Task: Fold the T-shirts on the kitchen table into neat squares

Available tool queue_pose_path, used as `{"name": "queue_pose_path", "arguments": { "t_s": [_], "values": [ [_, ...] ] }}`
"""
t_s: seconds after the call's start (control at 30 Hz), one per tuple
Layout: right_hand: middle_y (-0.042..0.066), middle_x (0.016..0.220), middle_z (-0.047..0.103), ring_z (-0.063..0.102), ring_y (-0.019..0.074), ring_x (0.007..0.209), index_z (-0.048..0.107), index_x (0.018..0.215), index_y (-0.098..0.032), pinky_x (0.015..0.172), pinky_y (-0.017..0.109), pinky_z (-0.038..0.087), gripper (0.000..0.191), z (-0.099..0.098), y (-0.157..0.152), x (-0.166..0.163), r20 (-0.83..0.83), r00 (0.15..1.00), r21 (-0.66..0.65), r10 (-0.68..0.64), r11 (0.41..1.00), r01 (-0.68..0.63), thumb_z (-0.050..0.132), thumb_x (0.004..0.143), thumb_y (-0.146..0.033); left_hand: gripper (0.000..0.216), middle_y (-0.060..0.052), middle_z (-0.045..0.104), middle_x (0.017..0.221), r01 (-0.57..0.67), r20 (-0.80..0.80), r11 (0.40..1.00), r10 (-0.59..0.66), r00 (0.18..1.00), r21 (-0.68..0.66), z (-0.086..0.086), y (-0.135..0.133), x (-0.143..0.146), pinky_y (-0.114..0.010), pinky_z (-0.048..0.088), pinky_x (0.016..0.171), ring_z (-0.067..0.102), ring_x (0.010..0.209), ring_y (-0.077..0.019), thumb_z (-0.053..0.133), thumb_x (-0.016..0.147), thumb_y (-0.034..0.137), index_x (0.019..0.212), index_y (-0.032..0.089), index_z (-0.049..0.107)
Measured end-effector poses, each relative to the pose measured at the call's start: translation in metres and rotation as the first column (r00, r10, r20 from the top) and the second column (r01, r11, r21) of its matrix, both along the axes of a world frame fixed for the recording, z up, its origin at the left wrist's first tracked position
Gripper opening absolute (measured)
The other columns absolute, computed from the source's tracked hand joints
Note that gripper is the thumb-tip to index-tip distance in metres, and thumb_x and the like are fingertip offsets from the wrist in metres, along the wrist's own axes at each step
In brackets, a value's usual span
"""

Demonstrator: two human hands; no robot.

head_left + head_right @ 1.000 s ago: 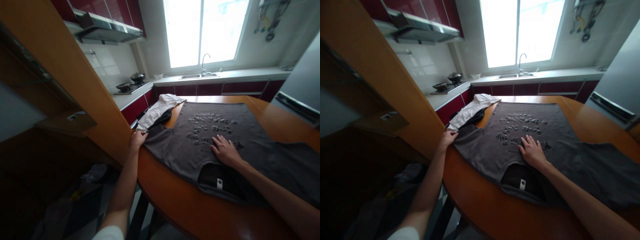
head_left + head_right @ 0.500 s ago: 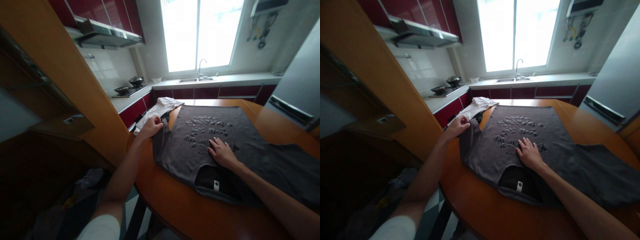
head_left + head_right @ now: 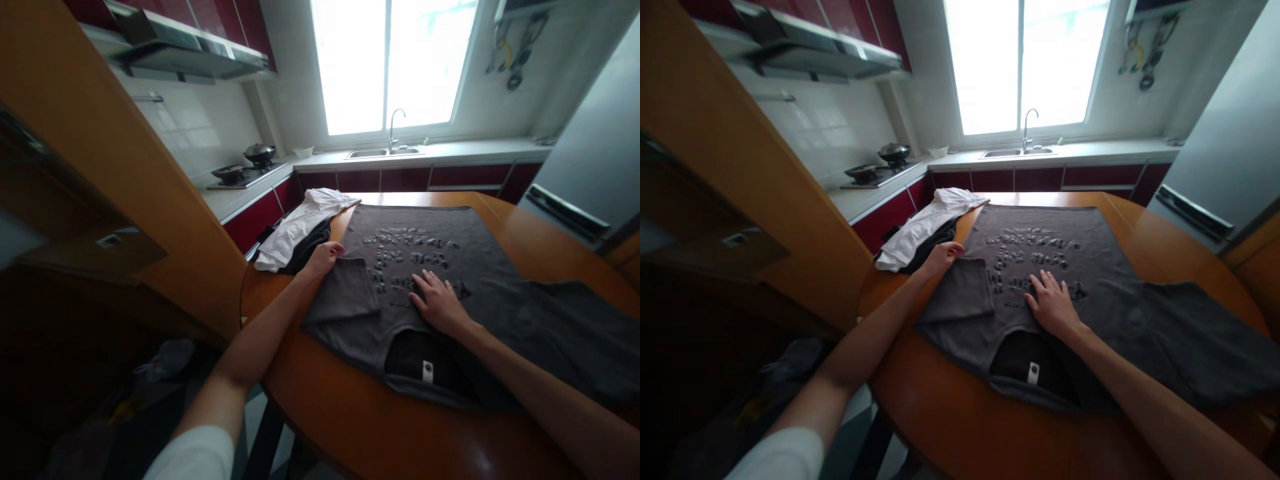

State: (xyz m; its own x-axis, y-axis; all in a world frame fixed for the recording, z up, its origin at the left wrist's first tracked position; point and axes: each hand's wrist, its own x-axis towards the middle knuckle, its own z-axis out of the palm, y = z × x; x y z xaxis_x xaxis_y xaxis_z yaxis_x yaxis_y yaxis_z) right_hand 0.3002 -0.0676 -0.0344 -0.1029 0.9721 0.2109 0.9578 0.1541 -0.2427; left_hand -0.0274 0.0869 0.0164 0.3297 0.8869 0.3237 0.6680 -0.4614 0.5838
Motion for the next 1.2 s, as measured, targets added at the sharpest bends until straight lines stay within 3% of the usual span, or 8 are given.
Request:
{"name": "queue_pose_path", "arguments": {
  "t_s": [0.1, 0.23, 0.4, 0.6, 0.83, 1.0, 1.2],
  "values": [
    [0.016, 0.154, 0.048, 0.035, 0.0325, 0.148, 0.062, 0.135, -0.019, 0.118, 0.061, 0.028, 0.041, 0.01, -0.006, -0.005, -0.075, 0.985, 0.122, 0.154, 0.982, -0.144, 0.05, 0.098, -0.031, 0.021, -0.008, 0.075, 0.107, 0.132, -0.098, 0.988, -0.124, 0.987, 0.08, -0.015, 0.001, -0.002, -0.033, 0.053, 0.097, 0.07, 0.101, -0.0214, 0.058, 0.089, 0.021, 0.103, 0.018, 0.074],
    [0.009, 0.147, 0.057, 0.041, 0.0279, 0.145, 0.072, 0.115, -0.026, 0.12, 0.056, 0.028, 0.026, 0.029, -0.023, -0.021, -0.137, 0.843, 0.165, 0.521, 0.851, -0.499, 0.053, 0.1, -0.035, 0.021, -0.007, 0.075, 0.107, 0.228, -0.214, 0.968, -0.202, 0.956, 0.105, -0.019, -0.003, 0.007, -0.037, 0.051, 0.099, 0.068, 0.104, -0.0232, 0.059, 0.09, 0.021, 0.106, 0.02, 0.072],
    [0.008, 0.155, 0.049, 0.033, 0.0295, 0.15, 0.065, 0.132, -0.029, 0.122, 0.063, 0.015, 0.037, 0.034, -0.038, -0.035, -0.12, 0.702, 0.07, 0.702, 0.712, -0.699, 0.057, 0.099, -0.043, 0.028, -0.005, 0.075, 0.098, 0.262, -0.206, 0.96, -0.238, 0.949, 0.101, -0.021, -0.004, 0.014, -0.034, 0.052, 0.095, 0.069, 0.097, -0.0211, 0.054, 0.081, 0.006, 0.097, 0.02, 0.073],
    [0.01, 0.159, 0.042, 0.025, 0.0296, 0.153, 0.041, 0.155, -0.026, 0.123, 0.063, 0.008, 0.061, 0.029, -0.04, -0.035, -0.113, 0.667, -0.01, 0.737, 0.67, -0.742, 0.055, 0.099, -0.048, 0.034, -0.006, 0.073, 0.102, 0.352, -0.128, 0.928, -0.337, 0.933, 0.12, -0.023, -0.002, 0.016, -0.031, 0.052, 0.097, 0.069, 0.097, -0.018, 0.05, 0.078, 0.001, 0.089, 0.018, 0.077],
    [0.012, 0.162, 0.036, 0.028, 0.0278, 0.152, 0.025, 0.161, -0.023, 0.125, 0.054, 0.015, 0.069, 0.045, -0.041, -0.032, -0.068, 0.67, 0.122, 0.74, 0.672, -0.73, 0.05, 0.101, -0.047, 0.026, -0.01, 0.072, 0.104, 0.365, -0.018, 0.918, -0.367, 0.93, 0.155, -0.019, -0.007, 0.018, -0.034, 0.054, 0.095, 0.069, 0.097, -0.0196, 0.054, 0.087, 0.011, 0.094, 0.015, 0.078],
    [0.011, 0.16, 0.04, 0.032, 0.0272, 0.15, 0.029, 0.16, -0.024, 0.125, 0.052, 0.016, 0.063, 0.05, -0.037, -0.028, -0.087, 0.662, 0.207, 0.745, 0.663, -0.719, 0.041, 0.103, -0.048, 0.024, -0.01, 0.07, 0.112, 0.387, -0.073, 0.913, -0.38, 0.922, 0.127, -0.021, -0.011, 0.022, -0.033, 0.052, 0.1, 0.068, 0.103, -0.0202, 0.056, 0.09, 0.017, 0.103, 0.016, 0.076],
    [0.009, 0.147, 0.057, 0.037, 0.0262, 0.148, 0.056, 0.145, -0.025, 0.124, 0.053, 0.018, 0.046, 0.043, -0.031, -0.024, -0.126, 0.679, 0.167, 0.724, 0.69, -0.705, 0.042, 0.104, -0.043, 0.028, -0.011, 0.067, 0.119, 0.396, -0.274, 0.908, -0.349, 0.896, 0.139, -0.026, -0.014, 0.025, -0.037, 0.048, 0.106, 0.064, 0.113, -0.0231, 0.057, 0.091, 0.018, 0.115, 0.017, 0.071]
  ]
}}
